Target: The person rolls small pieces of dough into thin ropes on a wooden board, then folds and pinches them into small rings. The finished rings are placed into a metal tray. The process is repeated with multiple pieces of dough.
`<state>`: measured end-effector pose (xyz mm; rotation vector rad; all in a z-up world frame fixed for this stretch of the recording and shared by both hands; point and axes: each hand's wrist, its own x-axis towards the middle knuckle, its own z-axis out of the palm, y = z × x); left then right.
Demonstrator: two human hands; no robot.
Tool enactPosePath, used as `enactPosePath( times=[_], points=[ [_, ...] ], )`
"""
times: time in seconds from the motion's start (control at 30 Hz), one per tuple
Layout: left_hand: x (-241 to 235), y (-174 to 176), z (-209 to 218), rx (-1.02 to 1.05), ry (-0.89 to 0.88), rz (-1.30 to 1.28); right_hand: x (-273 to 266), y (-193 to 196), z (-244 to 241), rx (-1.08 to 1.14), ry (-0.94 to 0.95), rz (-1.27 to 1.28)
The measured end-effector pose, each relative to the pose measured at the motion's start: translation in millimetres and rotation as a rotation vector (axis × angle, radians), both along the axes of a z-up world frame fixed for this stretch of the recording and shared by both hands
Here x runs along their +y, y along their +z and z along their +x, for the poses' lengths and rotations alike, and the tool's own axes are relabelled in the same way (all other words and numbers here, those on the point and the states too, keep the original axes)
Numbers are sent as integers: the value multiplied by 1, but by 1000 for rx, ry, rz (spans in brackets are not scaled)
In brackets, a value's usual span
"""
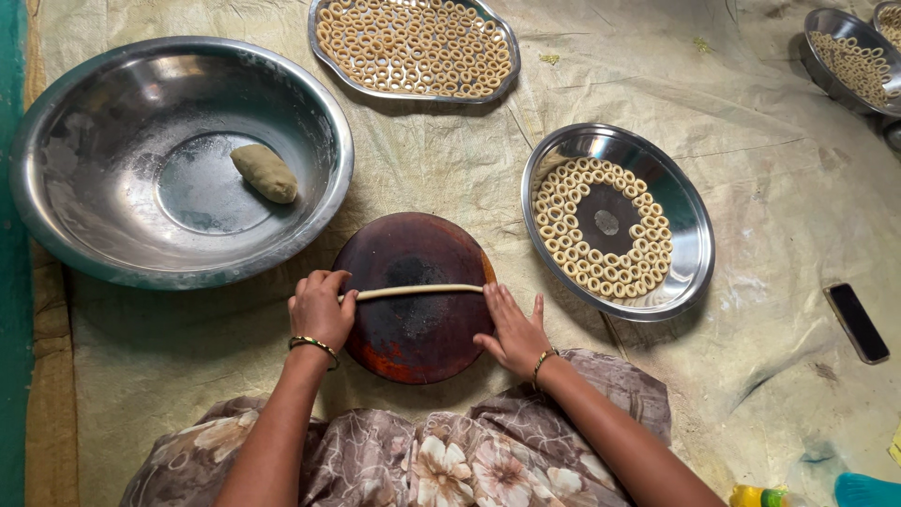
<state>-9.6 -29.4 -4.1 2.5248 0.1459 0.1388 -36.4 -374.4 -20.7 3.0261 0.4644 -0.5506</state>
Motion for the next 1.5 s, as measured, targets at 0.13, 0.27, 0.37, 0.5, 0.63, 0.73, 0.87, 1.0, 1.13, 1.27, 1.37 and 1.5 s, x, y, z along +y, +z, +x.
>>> enactPosePath(
  times=[0.13,0.27,0.37,0.5,0.63,0.73,0.87,1.0,1.13,1.27,1.37,1.5],
  points=[
    [-22,10,-8,-75,-78,44,-13,13,-14,68,-94,43],
    [-54,17,-22,-116,-195,-9,-36,4,5,-162,-323,254],
    [-82,18,-27,-160,-265,13,-44,-2,18,-254,-339,379],
    [-99,15,-28,-257,-313,57,-16,-5,12,-240,-191,549],
    [-97,12,-27,-243,-300,69,12,4,-1,-241,-8,447],
    [-90,9,-25,-232,-274,39,18,7,-3,-238,107,270],
    [-91,3,-21,-236,-266,-13,7,-1,8,-311,-105,406],
    [-120,-5,-14,-228,-360,-3,-19,-8,24,-374,-206,536],
    [-155,-12,-10,-391,-424,69,-31,-13,26,-215,-332,767],
    [-166,-12,-9,-443,-429,128,-29,-4,25,-168,-398,744],
    [-163,-10,-8,-517,-409,103,-25,5,22,-153,-412,770],
    [-162,-10,-4,-389,-422,-112,-30,15,22,-148,-471,909]
  ],
)
